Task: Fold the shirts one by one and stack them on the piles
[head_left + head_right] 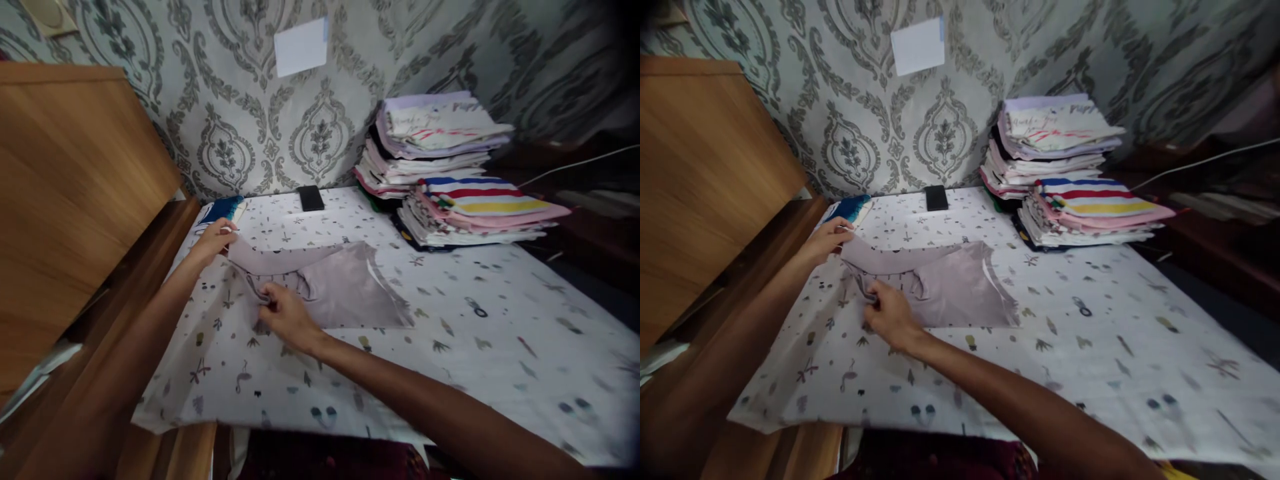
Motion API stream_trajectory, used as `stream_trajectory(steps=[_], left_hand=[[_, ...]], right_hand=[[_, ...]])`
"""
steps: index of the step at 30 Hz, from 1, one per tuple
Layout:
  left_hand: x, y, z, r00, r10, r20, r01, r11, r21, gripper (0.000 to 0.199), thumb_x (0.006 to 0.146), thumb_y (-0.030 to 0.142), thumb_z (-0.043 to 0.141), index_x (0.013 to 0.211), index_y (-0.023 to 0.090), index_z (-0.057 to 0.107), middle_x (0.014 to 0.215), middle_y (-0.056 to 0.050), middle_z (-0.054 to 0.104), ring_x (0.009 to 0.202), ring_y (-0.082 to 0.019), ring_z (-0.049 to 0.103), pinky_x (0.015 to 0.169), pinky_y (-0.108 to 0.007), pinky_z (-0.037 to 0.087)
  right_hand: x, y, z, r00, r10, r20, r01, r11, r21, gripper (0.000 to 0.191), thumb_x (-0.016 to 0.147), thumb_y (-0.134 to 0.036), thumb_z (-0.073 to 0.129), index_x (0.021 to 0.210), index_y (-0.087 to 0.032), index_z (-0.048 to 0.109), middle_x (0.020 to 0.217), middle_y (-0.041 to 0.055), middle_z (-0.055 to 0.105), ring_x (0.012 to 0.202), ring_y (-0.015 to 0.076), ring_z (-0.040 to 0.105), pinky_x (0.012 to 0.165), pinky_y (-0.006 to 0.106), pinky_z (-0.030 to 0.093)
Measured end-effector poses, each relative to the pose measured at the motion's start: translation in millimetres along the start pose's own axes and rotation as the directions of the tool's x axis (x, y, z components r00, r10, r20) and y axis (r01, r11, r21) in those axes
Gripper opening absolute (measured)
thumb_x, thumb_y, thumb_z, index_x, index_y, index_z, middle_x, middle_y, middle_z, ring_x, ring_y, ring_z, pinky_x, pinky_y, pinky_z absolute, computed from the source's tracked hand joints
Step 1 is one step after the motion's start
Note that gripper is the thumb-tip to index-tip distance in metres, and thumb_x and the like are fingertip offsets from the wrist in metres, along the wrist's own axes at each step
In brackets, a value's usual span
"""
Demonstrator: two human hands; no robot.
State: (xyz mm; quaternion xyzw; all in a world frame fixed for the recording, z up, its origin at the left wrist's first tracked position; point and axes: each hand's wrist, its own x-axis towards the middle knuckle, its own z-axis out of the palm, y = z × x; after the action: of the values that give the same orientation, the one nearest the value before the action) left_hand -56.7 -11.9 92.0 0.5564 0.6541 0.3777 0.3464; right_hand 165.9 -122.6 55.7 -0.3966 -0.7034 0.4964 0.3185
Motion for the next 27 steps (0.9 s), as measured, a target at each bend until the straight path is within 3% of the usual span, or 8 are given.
stream_trajectory(steps=[3,6,10,13,16,19,24,27], left_hand=[[2.6,30.2,25.1,0.993,0.023,0.113,-0.009,0.992,-0.123,0.030,0.066,0.023,0.071,0.095,0.020,0.062,0.059,0.008,0.048,0.047,-0.007,0.049,0.042,-0.015,0.038],[12.5,48.0,60.0,0.973,0.004,0.231,0.034,0.986,-0.164,0.024,0.067,0.024,0.075,0.089,0.017,0.066,0.057,0.006,0.050,0.046,-0.007,0.051,0.042,-0.016,0.041],[25.9,49.0,111.7,0.924,-0.106,0.369,0.150,0.985,-0.091,0.021,0.069,0.026,0.080,0.077,0.015,0.064,0.056,0.002,0.057,0.048,-0.008,0.056,0.046,-0.018,0.045],[29.2,40.2,138.9,0.890,-0.154,0.429,0.180,0.983,-0.022,0.025,0.072,0.030,0.080,0.071,0.014,0.061,0.056,-0.001,0.061,0.049,-0.010,0.057,0.049,-0.021,0.049],[28.9,31.8,146.6,0.875,-0.144,0.461,0.155,0.988,0.013,0.027,0.077,0.036,0.077,0.074,0.015,0.060,0.063,-0.003,0.064,0.054,-0.012,0.062,0.053,-0.023,0.052],[29.7,26.4,140.6,0.883,-0.086,0.462,0.074,0.996,0.043,0.022,0.080,0.034,0.073,0.084,0.015,0.063,0.071,-0.004,0.067,0.060,-0.013,0.065,0.056,-0.024,0.052],[35.9,20.6,137.6,0.902,0.110,0.418,-0.179,0.975,0.129,0.017,0.076,0.021,0.068,0.092,0.016,0.070,0.073,-0.001,0.063,0.067,-0.015,0.060,0.064,-0.026,0.050],[39.4,19.2,147.4,0.879,0.240,0.411,-0.332,0.928,0.170,0.015,0.070,0.018,0.068,0.084,0.018,0.072,0.085,-0.003,0.065,0.083,-0.018,0.059,0.080,-0.030,0.050]], right_hand=[[-17.8,15.1,-21.4,0.990,0.137,-0.012,-0.128,0.952,0.277,0.013,0.073,-0.013,0.054,0.076,-0.023,0.046,0.064,-0.0066,0.050,0.059,0.0122,0.052,0.057,0.024,0.044],[-34.8,30.0,-36.4,0.973,0.227,0.039,-0.219,0.861,0.459,0.012,0.074,-0.015,0.057,0.080,-0.022,0.049,0.070,-0.0049,0.058,0.062,0.0129,0.060,0.062,0.026,0.053],[-51.8,44.9,-46.0,0.935,0.344,0.082,-0.328,0.755,0.568,0.014,0.078,-0.015,0.060,0.089,-0.021,0.052,0.074,-0.0026,0.063,0.074,0.0167,0.072,0.065,0.027,0.058],[-59.1,51.0,-48.9,0.889,0.441,0.124,-0.414,0.658,0.629,0.022,0.081,-0.011,0.059,0.100,-0.019,0.052,0.068,-0.0027,0.063,0.072,0.0181,0.075,0.062,0.026,0.059],[-62.4,52.7,-51.8,0.886,0.440,0.145,-0.414,0.611,0.674,0.029,0.084,-0.010,0.058,0.111,-0.016,0.052,0.072,0.0014,0.069,0.071,0.0173,0.075,0.061,0.025,0.060],[-62.1,51.0,-54.4,0.893,0.419,0.165,-0.409,0.601,0.687,0.025,0.085,-0.009,0.057,0.109,-0.016,0.051,0.072,0.0018,0.069,0.070,0.0170,0.075,0.057,0.022,0.059],[-57.1,46.9,-55.6,0.881,0.441,0.172,-0.435,0.612,0.660,0.009,0.093,-0.013,0.052,0.097,-0.019,0.047,0.062,-0.0017,0.064,0.061,0.0160,0.073,0.050,0.020,0.056],[-55.6,46.4,-55.6,0.871,0.456,0.186,-0.460,0.617,0.639,0.016,0.093,-0.012,0.053,0.107,-0.017,0.048,0.061,-0.0019,0.064,0.059,0.0170,0.074,0.049,0.020,0.056]])
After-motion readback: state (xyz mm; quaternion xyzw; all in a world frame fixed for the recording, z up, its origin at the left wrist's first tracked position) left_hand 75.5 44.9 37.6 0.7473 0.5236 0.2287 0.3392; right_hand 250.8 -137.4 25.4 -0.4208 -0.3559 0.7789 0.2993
